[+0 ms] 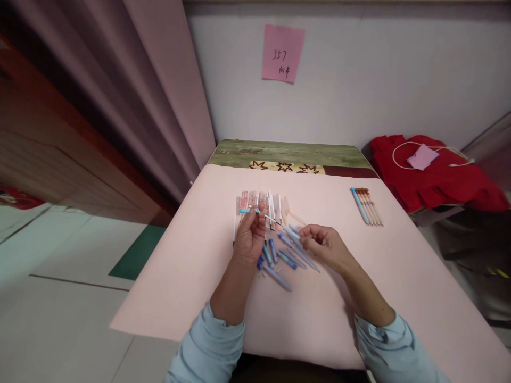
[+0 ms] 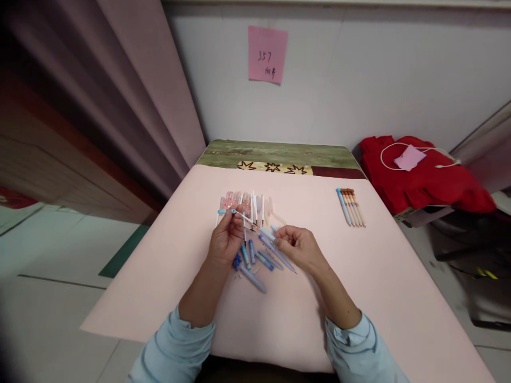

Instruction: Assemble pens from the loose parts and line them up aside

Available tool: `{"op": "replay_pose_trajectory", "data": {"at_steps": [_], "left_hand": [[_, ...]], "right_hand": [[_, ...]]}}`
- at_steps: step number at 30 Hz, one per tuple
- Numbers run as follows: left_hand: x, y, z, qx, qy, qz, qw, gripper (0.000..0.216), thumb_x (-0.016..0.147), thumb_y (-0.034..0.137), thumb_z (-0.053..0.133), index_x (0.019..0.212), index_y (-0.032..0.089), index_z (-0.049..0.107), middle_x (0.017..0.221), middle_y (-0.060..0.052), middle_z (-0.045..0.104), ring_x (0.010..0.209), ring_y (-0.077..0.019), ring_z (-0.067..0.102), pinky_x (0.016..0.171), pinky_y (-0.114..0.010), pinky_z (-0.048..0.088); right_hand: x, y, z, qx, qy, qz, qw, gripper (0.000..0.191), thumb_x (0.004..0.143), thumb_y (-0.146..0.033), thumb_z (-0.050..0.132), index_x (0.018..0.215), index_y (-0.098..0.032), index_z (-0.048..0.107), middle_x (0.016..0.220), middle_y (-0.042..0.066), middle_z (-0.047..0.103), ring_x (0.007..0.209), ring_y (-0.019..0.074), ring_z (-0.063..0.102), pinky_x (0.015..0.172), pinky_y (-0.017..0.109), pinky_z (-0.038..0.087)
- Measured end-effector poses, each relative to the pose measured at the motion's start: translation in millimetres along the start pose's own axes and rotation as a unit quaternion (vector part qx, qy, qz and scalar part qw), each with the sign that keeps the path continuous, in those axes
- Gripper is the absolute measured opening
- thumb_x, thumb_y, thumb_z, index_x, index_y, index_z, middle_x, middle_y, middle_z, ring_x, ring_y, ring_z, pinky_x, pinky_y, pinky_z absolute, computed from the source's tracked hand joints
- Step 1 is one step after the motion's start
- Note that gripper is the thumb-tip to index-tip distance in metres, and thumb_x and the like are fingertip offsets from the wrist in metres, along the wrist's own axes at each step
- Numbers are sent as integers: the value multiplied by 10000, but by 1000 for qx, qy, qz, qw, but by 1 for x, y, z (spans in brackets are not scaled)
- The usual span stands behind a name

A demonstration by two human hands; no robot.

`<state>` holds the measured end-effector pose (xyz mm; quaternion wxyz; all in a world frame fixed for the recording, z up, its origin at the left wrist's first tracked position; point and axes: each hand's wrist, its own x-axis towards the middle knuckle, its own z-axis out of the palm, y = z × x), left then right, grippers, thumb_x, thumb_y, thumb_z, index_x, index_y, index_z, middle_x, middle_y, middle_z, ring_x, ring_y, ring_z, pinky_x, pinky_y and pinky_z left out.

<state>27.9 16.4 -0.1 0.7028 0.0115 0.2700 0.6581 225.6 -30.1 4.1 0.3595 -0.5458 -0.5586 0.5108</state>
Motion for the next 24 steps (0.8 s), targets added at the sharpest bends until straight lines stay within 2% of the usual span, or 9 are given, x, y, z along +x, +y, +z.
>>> {"op": "replay_pose_trajectory", "data": {"at_steps": [12, 24], "left_hand": [[1, -7, -4, 17, -36, -6, 999, 101, 883, 74, 554, 875, 72, 655, 904, -104, 718, 644, -55, 642, 597, -121, 546], [-3, -9, 0, 15, -20, -28, 999, 73, 869, 74, 574, 853, 88, 644, 887, -95, 721, 631, -56, 640, 565, -122, 542]], "right_hand": [[1, 3, 3, -5, 10, -2, 1000, 225, 771, -361, 607, 835, -152, 661, 566, -45, 487, 489, 77, 356, 475, 216, 259], [1, -2, 9, 28, 15, 3, 1000, 301, 768, -446, 656, 847, -156, 659, 594, -30, 523, 488, 79, 365, 468, 220, 267]]}}
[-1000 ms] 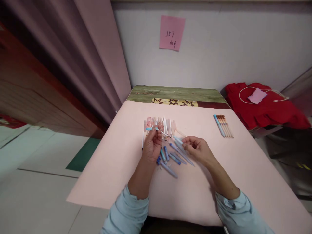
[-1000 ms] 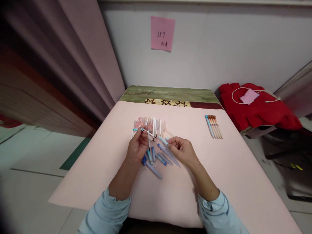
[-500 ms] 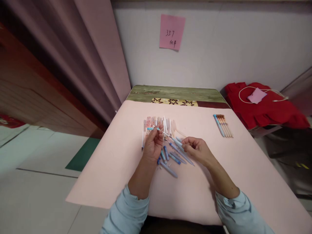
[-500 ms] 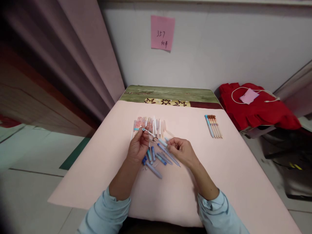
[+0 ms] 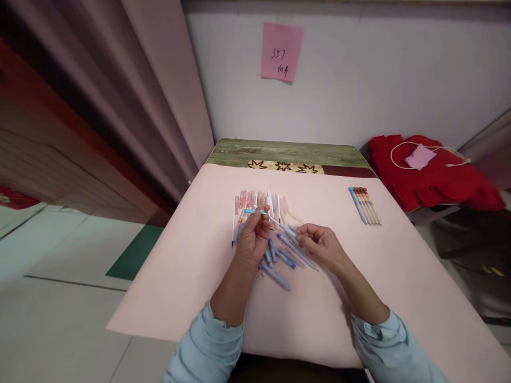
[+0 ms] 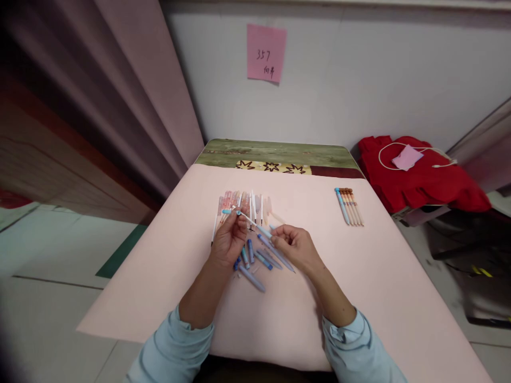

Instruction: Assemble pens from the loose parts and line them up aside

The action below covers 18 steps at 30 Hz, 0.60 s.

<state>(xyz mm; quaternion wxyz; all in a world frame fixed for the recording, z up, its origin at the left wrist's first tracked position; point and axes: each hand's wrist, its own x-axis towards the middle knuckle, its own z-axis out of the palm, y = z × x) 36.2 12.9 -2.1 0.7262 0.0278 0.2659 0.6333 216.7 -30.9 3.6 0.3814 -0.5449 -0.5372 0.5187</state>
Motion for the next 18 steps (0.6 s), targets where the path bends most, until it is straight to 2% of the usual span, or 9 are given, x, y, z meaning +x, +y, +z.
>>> {"op": "replay_pose_trajectory", "data": {"at_steps": [11, 18], "left_hand": [[-1, -2, 0, 15, -11, 0, 1000, 66, 854, 77, 597, 862, 82, 663, 897, -97, 721, 645, -57, 643, 574, -116, 538], [-4, -9, -5, 56, -60, -32, 996, 90, 790, 96, 680, 878, 78, 689, 1000, -123, 725, 673, -72, 660, 590, -133, 559]], "right_hand": [[0, -1, 3, 30, -13, 6, 999, 357, 757, -490, 689, 862, -149, 665, 616, -22, 570, 478, 68, 380, 463, 215, 284], [7, 15, 11, 92, -10, -15, 996, 448, 708, -500, 760, 972, -151, 665, 662, -14, 603, 539, 93, 496, 512, 227, 392]]}}
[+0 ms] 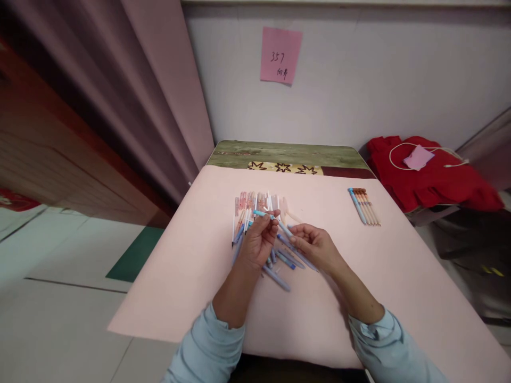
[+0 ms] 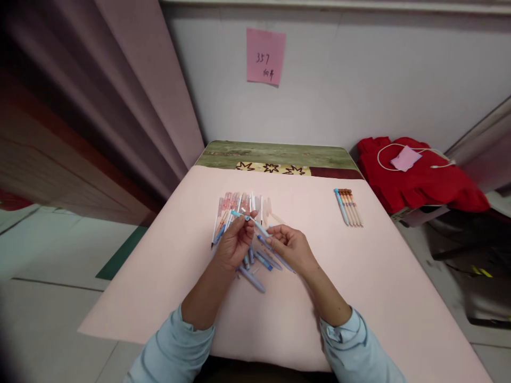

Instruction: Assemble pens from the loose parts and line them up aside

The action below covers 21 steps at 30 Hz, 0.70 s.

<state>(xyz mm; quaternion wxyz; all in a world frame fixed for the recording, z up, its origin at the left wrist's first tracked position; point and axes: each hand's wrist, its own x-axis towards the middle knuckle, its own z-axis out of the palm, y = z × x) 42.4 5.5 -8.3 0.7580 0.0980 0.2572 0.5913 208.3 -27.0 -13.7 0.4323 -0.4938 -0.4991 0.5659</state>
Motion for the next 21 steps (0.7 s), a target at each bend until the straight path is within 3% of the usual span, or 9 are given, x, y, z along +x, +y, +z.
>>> {"op": "replay_pose_trajectory", "data": {"at_steps": [4, 9, 13, 16, 21], "left_hand": [[-5, 2, 2, 31, -37, -18, 999, 129, 776, 103, 695, 903, 84, 700, 1115, -140, 701, 674, -68, 656, 571, -121, 554], [-5, 5, 2, 38, -46, 0, 998, 121, 801, 110, 675, 917, 81, 692, 1184, -157, 674, 706, -65, 651, 556, -104, 534], [-1, 5, 0, 42, -30, 10, 999, 110, 818, 156, 675, 903, 87, 670, 1066, -152, 712, 661, -67, 639, 538, -116, 525], [6, 5, 8, 57, 2, 12, 998, 82, 828, 164, 667, 883, 105, 651, 952, -115, 732, 586, -55, 617, 502, -115, 506], [27, 1, 33, 59, 33, 2, 998, 29, 858, 118, 617, 861, 97, 636, 855, -92, 723, 545, -34, 599, 509, -98, 490]], "right_hand": [[2, 3, 2, 34, 4, 7, 999, 395, 696, -480, 782, 885, -156, 658, 648, -14, 618, 533, 89, 513, 519, 224, 401], [1, -6, -2, 61, 78, 3, 995, 393, 692, -495, 780, 873, -171, 650, 564, -37, 579, 443, 72, 437, 426, 203, 310], [1, -13, -6, 81, 94, 3, 992, 399, 709, -522, 747, 882, -178, 642, 766, 24, 695, 412, 47, 356, 394, 212, 250], [3, -15, -10, 80, 121, -23, 989, 362, 747, -508, 707, 875, -175, 642, 771, 25, 687, 434, 52, 345, 415, 218, 251], [9, -8, -22, 0, 242, -112, 964, 291, 777, -441, 688, 884, -170, 679, 713, 2, 619, 573, 101, 450, 536, 231, 361]]}}
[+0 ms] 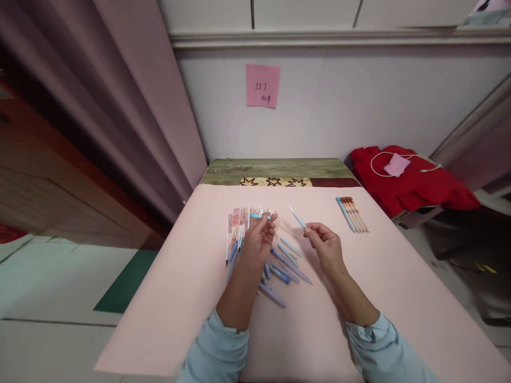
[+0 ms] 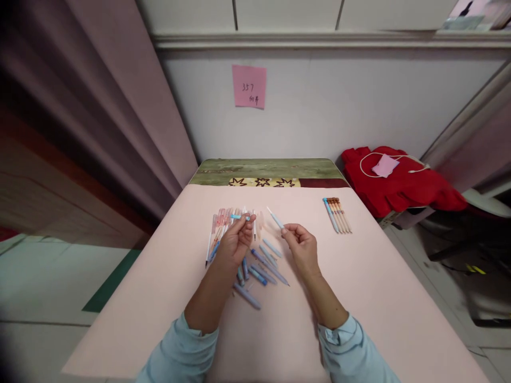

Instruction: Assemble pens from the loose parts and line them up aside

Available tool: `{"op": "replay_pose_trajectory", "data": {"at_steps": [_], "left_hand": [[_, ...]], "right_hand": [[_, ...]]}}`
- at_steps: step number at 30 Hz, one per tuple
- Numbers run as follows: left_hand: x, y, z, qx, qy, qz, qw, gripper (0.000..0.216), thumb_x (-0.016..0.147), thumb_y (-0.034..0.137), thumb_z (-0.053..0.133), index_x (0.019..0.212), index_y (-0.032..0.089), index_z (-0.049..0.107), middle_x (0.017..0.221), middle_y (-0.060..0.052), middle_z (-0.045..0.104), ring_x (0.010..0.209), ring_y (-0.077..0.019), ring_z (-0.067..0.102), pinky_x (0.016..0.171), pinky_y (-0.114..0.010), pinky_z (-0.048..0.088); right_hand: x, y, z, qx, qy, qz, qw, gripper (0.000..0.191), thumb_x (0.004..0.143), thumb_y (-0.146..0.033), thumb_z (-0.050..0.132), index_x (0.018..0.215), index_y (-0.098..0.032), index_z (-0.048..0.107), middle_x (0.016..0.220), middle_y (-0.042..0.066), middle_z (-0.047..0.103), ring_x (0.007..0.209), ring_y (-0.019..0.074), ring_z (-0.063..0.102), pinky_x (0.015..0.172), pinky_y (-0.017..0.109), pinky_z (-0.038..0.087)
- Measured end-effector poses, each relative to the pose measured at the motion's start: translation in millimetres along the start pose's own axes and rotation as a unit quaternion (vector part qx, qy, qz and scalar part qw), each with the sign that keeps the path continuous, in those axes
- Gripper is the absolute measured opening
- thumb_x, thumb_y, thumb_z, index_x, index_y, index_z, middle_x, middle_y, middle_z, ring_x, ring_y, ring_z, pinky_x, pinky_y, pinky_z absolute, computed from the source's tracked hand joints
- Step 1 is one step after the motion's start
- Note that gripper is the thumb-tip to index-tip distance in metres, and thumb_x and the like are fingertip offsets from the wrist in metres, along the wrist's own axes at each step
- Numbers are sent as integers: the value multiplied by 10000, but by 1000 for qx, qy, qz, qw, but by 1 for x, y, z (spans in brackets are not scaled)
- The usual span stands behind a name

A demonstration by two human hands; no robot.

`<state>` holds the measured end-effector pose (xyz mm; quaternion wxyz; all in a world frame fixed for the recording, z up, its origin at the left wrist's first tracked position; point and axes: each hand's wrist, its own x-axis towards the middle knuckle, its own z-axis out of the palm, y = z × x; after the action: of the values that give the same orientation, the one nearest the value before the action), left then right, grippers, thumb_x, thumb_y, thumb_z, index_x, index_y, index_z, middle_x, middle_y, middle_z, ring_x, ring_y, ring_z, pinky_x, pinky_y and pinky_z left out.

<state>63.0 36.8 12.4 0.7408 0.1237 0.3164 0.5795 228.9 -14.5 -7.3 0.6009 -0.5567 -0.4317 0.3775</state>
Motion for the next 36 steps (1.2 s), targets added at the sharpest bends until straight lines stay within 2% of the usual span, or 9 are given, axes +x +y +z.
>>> {"op": "replay_pose_trajectory", "data": {"at_steps": [5, 10, 16, 23, 31, 36], "left_hand": [[19, -11, 4, -7, -10, 11, 1000, 62, 848, 115, 635, 904, 95, 654, 876, -92, 730, 551, -35, 608, 500, -95, 492], [21, -18, -5, 14, -25, 5, 1000, 110, 786, 172, 724, 844, 93, 674, 844, -68, 731, 530, -36, 597, 449, -95, 475], [15, -20, -11, 30, -25, -10, 999, 223, 721, 243, 789, 861, 108, 681, 837, -49, 729, 513, -26, 579, 423, -89, 452], [12, -21, -14, 51, -36, 1, 998, 255, 714, 257, 793, 886, 115, 671, 860, -55, 732, 531, -30, 588, 439, -97, 458], [8, -19, -14, 88, -53, 13, 995, 262, 711, 296, 795, 843, 108, 668, 850, -58, 730, 533, -42, 604, 438, -112, 457], [7, -20, -14, 101, -54, 12, 993, 273, 710, 315, 795, 838, 104, 677, 784, -37, 715, 534, -44, 609, 453, -117, 463]], "right_hand": [[1, 9, -3, -102, 50, -96, 989, 248, 814, -408, 664, 878, -170, 689, 634, -24, 541, 546, 107, 409, 517, 241, 338], [-8, 2, 3, -202, 52, -212, 955, 130, 841, -305, 642, 892, -195, 688, 722, -15, 593, 546, 98, 446, 543, 239, 392], [-14, -6, 8, -288, 51, -297, 909, 81, 842, -232, 640, 905, -209, 686, 706, -24, 609, 548, 92, 503, 563, 231, 410], [-14, -4, 9, -319, 51, -325, 889, 84, 836, -230, 654, 911, -222, 691, 721, -24, 634, 557, 94, 516, 573, 236, 412], [-14, 2, 10, -261, 81, -318, 908, 94, 836, -225, 665, 929, -213, 668, 829, -4, 660, 592, 94, 565, 618, 244, 477], [-14, 3, 10, -251, 84, -336, 904, 98, 832, -201, 678, 926, -212, 655, 837, 2, 663, 608, 101, 579, 636, 256, 498]]}}
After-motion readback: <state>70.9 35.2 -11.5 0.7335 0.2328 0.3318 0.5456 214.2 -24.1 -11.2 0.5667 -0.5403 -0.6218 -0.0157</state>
